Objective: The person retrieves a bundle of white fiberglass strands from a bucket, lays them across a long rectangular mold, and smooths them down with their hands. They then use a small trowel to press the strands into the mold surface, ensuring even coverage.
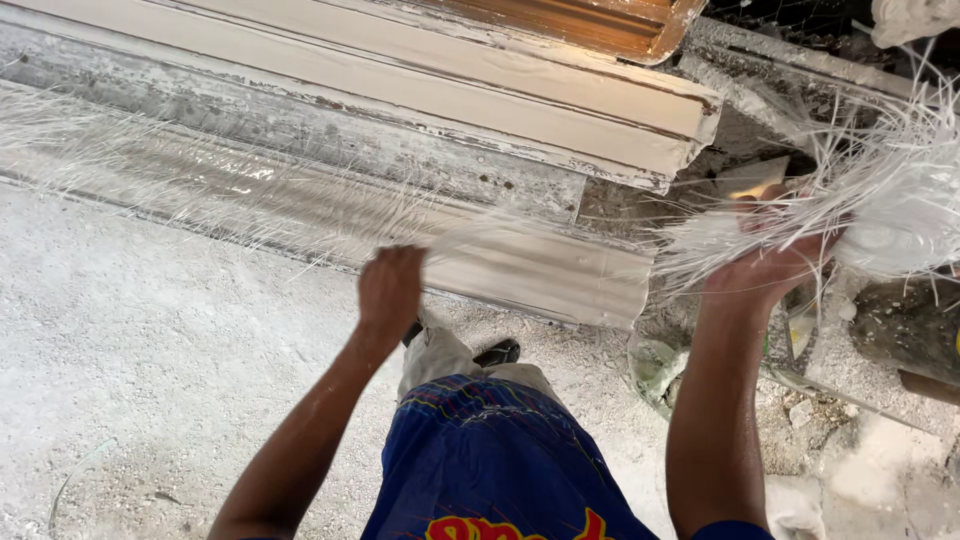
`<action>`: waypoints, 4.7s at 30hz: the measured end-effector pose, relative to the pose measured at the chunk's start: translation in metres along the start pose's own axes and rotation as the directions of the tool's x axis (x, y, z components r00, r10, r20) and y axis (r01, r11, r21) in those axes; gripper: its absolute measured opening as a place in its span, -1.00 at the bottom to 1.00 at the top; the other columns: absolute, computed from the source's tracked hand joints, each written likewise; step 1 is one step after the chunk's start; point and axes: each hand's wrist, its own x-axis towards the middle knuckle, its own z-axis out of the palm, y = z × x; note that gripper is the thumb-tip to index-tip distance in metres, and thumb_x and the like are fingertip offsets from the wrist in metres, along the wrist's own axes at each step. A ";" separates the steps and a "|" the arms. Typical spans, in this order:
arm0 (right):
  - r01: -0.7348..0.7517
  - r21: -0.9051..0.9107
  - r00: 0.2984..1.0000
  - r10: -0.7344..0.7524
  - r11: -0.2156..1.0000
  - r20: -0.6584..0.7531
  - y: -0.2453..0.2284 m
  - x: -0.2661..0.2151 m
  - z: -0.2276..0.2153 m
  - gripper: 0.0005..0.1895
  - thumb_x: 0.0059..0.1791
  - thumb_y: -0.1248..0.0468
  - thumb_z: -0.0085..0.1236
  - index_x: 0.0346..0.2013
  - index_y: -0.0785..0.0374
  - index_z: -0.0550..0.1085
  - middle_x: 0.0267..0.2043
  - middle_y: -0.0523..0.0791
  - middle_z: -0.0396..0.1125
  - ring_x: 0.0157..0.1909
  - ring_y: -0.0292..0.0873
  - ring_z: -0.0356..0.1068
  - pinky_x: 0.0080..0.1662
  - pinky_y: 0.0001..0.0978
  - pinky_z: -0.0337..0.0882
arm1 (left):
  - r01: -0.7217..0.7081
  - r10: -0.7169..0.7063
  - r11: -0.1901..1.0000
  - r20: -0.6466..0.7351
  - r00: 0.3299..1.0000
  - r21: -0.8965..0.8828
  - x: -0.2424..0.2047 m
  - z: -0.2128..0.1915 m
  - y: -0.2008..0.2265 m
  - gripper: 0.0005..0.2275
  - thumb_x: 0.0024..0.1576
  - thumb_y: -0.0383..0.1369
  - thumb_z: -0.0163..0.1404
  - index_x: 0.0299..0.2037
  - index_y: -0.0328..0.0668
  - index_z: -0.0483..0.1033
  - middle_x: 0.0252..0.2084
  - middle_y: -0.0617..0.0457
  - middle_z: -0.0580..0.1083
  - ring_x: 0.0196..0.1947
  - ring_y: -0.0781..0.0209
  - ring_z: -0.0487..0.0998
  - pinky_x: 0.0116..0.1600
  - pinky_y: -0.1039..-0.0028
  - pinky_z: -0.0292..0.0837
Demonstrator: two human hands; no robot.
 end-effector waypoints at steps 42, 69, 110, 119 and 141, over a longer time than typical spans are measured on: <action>0.014 0.036 0.995 -0.010 0.999 -0.104 0.000 -0.050 -0.058 -0.38 0.17 -0.11 -0.20 0.41 0.17 0.15 0.09 -0.05 0.23 -0.03 -0.06 0.39 -0.10 -0.10 0.50 | -0.106 0.181 0.925 0.178 0.967 -0.364 -0.011 -0.008 0.148 -0.47 0.42 -0.11 -0.31 0.32 -0.55 0.30 0.31 -0.45 0.31 0.30 -0.31 0.32 0.29 -0.12 0.24; 0.295 0.610 0.853 -0.490 0.736 0.178 -0.134 0.027 -0.256 -0.74 0.21 0.13 -0.25 -0.16 0.16 0.39 -0.46 -0.22 0.28 -0.62 -0.42 0.09 -0.53 -0.54 0.13 | -0.461 0.466 0.884 0.065 0.883 -0.079 0.059 0.153 0.142 -0.77 0.32 -0.20 -0.02 -0.29 -0.13 0.56 -0.37 0.04 0.50 -0.35 0.17 0.58 -0.33 0.29 0.53; 0.442 0.501 0.694 -0.637 0.744 0.334 -0.093 0.025 -0.365 -0.49 0.28 -0.05 -0.41 -0.08 0.20 0.46 -0.28 -0.08 0.46 -0.34 -0.22 0.42 -0.36 -0.40 0.48 | -0.555 0.593 0.795 0.126 0.795 -0.246 0.051 0.095 0.161 -0.84 0.31 -0.30 -0.04 -0.23 -0.17 0.52 -0.36 0.06 0.51 -0.41 0.15 0.58 -0.53 0.36 0.43; 0.334 0.570 0.884 -0.460 0.750 0.087 -0.058 -0.048 -0.285 -0.54 0.23 0.00 -0.31 -0.01 0.29 0.44 -0.34 0.01 0.43 -0.42 -0.23 0.39 -0.37 -0.34 0.44 | -0.487 0.473 0.862 0.122 0.872 0.139 0.046 0.095 0.153 -0.66 0.21 -0.08 -0.13 0.10 0.06 0.48 0.16 -0.16 0.42 0.14 -0.16 0.44 0.15 -0.13 0.35; 0.539 0.040 0.752 -0.459 0.841 -0.473 -0.059 -0.005 -0.330 -0.64 0.07 0.41 -0.14 0.15 0.34 0.39 -0.33 -0.08 0.33 -0.51 -0.25 0.21 -0.53 -0.45 0.25 | -0.584 0.597 0.802 0.126 0.792 -0.127 0.015 0.100 0.116 -0.86 0.29 -0.30 -0.01 -0.23 -0.17 0.50 -0.35 0.07 0.48 -0.33 0.17 0.57 -0.41 0.37 0.50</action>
